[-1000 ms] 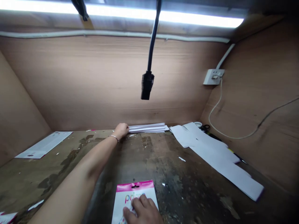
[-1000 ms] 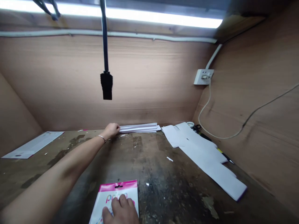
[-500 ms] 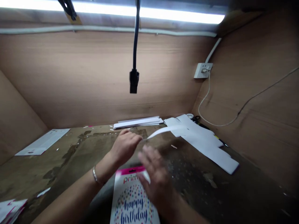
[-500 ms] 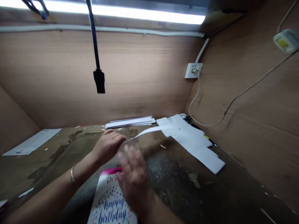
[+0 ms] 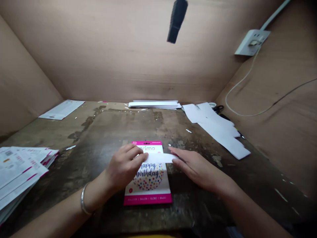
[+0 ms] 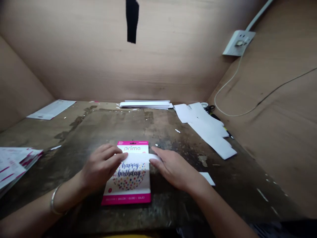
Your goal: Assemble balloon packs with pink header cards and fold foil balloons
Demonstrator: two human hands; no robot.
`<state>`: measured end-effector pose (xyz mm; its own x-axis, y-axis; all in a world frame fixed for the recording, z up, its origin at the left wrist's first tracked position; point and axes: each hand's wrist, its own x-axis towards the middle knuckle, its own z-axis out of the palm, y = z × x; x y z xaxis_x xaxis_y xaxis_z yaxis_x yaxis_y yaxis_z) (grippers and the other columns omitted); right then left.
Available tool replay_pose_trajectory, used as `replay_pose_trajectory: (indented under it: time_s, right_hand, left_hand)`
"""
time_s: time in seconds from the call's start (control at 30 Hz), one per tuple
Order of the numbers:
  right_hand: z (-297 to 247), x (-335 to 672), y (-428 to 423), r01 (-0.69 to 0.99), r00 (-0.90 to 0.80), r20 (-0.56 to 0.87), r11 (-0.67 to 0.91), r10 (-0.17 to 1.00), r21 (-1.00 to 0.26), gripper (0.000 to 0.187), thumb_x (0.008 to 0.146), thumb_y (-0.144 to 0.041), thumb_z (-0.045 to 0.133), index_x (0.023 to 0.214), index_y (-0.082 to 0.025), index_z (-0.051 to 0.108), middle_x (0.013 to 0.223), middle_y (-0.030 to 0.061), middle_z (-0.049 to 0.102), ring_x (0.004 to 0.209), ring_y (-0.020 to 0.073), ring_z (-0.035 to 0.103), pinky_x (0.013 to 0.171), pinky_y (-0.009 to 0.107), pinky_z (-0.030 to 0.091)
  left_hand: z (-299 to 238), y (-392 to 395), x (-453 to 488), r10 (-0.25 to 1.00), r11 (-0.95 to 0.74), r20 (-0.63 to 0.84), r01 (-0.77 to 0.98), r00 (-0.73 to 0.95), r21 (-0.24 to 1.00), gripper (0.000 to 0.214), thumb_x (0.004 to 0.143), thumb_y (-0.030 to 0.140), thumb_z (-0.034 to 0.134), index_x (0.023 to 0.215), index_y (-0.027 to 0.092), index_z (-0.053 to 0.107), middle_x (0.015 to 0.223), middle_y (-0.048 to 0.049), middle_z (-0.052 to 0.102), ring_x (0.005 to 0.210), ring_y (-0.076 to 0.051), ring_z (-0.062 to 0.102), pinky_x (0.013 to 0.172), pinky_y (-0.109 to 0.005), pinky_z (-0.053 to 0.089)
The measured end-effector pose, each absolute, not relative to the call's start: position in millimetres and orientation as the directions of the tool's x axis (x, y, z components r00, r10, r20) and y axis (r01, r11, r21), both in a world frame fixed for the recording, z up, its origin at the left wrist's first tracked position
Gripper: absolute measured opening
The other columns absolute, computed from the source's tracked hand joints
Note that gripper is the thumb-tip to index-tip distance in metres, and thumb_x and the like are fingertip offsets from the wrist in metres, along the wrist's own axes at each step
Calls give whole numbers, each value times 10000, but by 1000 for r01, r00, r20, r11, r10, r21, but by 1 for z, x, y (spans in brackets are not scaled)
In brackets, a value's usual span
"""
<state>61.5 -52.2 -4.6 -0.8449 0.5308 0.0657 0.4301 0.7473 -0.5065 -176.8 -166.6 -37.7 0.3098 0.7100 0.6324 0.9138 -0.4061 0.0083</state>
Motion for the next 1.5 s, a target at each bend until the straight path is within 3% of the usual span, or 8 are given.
replay_pose_trajectory:
  time_s: [0.17, 0.37, 0.47, 0.63, 0.77, 1.07, 1.33, 1.5]
  right_hand:
    - [-2, 27, -61, 380, -851, -146, 399, 504, -834, 266, 901, -364, 464, 849, -170, 639, 812, 12, 636, 758, 167, 580, 682, 266, 441]
    - [-11, 31, -49, 410, -721, -163, 225, 674, -884, 229, 846, -370, 515, 740, -171, 557, 664, -22, 527, 598, 121, 468, 540, 228, 345]
    - [-7, 29, -40, 454, -646, -92, 284, 758, -845, 248, 836, -396, 526, 749, -172, 586, 676, -5, 558, 608, 139, 486, 543, 244, 353]
    - [-22, -3, -57, 488, -813, -150, 518, 563, -702, 237, 861, -314, 483, 700, -172, 584, 661, -10, 589, 606, 135, 514, 550, 236, 364]
    - [-40, -23, -70, 543, -811, -165, 614, 562, -573, 226, 859, -289, 492, 694, -178, 600, 660, 3, 615, 600, 139, 528, 536, 237, 337]
    - [-41, -39, -75, 633, -767, -218, 656, 603, -411, 225, 830, -308, 522, 657, -195, 610, 623, 11, 612, 547, 135, 496, 492, 241, 276]
    - [-42, -44, -78, 642, -767, -230, 708, 599, -295, 223, 842, -308, 529, 674, -204, 633, 635, 21, 631, 543, 152, 527, 491, 253, 313]
    - [-32, -36, -94, 603, -797, -75, 780, 599, -167, 188, 803, -210, 589, 967, -137, 646, 1030, 145, 645, 932, 293, 578, 737, 366, 456]
  left_hand:
    - [-33, -173, -160, 678, -456, 640, 890, 361, -19, 155, 861, 144, 517, 987, 163, 605, 814, -50, 644, 761, -182, 554, 688, -324, 457]
    - [-40, -207, -160, 868, -212, 494, 940, 56, 266, 267, 890, 232, 500, 1140, 153, 550, 1097, -107, 623, 1067, -231, 535, 889, -367, 474]
    - [-57, -228, -158, 914, -239, 365, 962, 177, 131, 257, 896, 165, 450, 1110, 179, 592, 1164, -88, 630, 1131, -250, 530, 959, -428, 437]
    - [-80, -238, -149, 921, -275, 277, 961, 274, -37, 320, 881, 107, 386, 1115, 129, 605, 1156, -114, 646, 1056, -248, 601, 875, -395, 492]
    - [-83, -237, -143, 910, -277, 294, 957, 291, -90, 305, 854, 96, 414, 1085, 63, 610, 1131, -168, 644, 1036, -264, 610, 859, -358, 501]
    - [-73, -238, -145, 943, -291, 188, 955, 275, 62, 211, 832, 71, 481, 1002, 71, 605, 1023, -167, 604, 977, -259, 570, 845, -375, 504]
    - [-76, -238, -148, 947, -247, 224, 968, 230, 53, 261, 840, 64, 476, 1071, 58, 596, 1228, -210, 565, 1171, -322, 512, 918, -399, 479]
    - [-74, -232, -150, 949, -281, 167, 958, 267, 63, 221, 861, 100, 477, 1040, 83, 606, 1153, -186, 616, 1106, -284, 571, 957, -394, 454]
